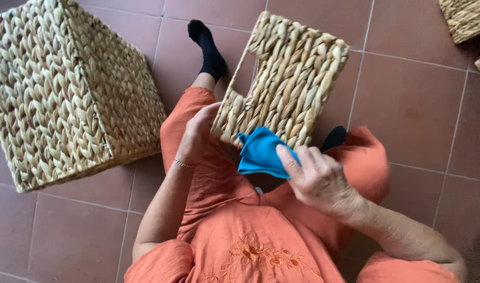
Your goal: The person sits on a tiled floor and wipes the exterior surfaces of woven baskets using a blue cloth. They rotate the basket to clean multiple sides and then place it aside to pick up another basket.
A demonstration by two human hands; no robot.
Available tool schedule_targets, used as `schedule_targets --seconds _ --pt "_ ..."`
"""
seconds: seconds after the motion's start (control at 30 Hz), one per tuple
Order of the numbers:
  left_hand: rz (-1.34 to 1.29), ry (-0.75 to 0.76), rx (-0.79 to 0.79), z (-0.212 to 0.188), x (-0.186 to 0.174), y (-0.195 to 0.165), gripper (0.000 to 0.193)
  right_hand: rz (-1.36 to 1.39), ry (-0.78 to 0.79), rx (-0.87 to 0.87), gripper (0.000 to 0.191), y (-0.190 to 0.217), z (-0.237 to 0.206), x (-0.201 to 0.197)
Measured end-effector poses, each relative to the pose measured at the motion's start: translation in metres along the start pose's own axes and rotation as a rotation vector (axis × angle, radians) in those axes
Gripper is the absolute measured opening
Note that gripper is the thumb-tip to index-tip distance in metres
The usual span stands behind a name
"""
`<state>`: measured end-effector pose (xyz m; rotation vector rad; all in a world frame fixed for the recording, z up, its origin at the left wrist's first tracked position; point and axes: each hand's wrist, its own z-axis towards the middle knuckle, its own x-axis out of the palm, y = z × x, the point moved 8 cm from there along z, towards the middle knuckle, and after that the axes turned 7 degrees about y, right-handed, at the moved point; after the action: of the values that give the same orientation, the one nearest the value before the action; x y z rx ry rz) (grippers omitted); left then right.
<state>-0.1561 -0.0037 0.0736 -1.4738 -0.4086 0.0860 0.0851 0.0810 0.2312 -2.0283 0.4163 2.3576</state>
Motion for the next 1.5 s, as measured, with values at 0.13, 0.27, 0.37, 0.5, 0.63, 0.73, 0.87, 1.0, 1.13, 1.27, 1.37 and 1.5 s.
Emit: schedule_targets --seconds 0.13,0.27,0.37,0.5,0.63,0.73,0.87,1.0,1.13,1.27,1.37,1.5 --pt "-0.033 0.025 -0.112 0.011 0.029 0.020 0.026 0.283 0.065 -0.018 0.065 -0.026 0.017 -0.023" --pt "0.082 -0.133 -0.205 0.011 0.024 0.040 0.040 -0.167 -0.242 0.115 0.054 -0.039 0.037 -0.053" --pt "0.158 -0.101 -0.073 0.017 0.022 0.023 0.032 -0.298 -0.143 -0.121 0.054 0.000 0.050 -0.024" --pt "0.070 -0.047 -0.184 0.022 0.025 0.024 0.023 -0.181 -0.115 -0.266 0.047 0.007 0.050 0.001" --pt "0.007 -0.129 -0.179 0.025 0.029 0.039 0.029 -0.371 -0.139 -0.078 0.040 -0.087 0.080 0.011" --pt "0.027 -0.135 -0.123 0.023 0.028 0.050 0.034 -0.359 -0.152 0.241 0.036 -0.179 0.124 0.019" --pt "0.014 -0.258 -0.084 0.024 0.013 0.058 0.044 -0.512 -0.271 0.294 0.043 -0.177 0.144 0.028" --pt "0.150 -0.312 -0.008 0.026 0.012 0.045 0.032 -0.434 -0.102 0.180 0.037 -0.081 0.101 0.033" --pt "0.071 -0.370 0.004 0.027 0.016 0.041 0.033 -0.378 -0.081 -0.091 0.048 0.025 0.039 0.015" --pt "0.025 -0.371 0.065 0.023 0.021 0.036 0.028 -0.283 -0.055 -0.179 0.049 0.028 0.030 0.010" --pt "-0.020 -0.403 0.009 0.017 0.022 0.037 0.030 -0.423 -0.082 -0.007 0.042 -0.042 0.063 0.019" --pt "-0.064 -0.400 -0.009 0.016 0.025 0.030 0.028 -0.365 -0.093 0.363 0.033 -0.167 0.124 0.037"
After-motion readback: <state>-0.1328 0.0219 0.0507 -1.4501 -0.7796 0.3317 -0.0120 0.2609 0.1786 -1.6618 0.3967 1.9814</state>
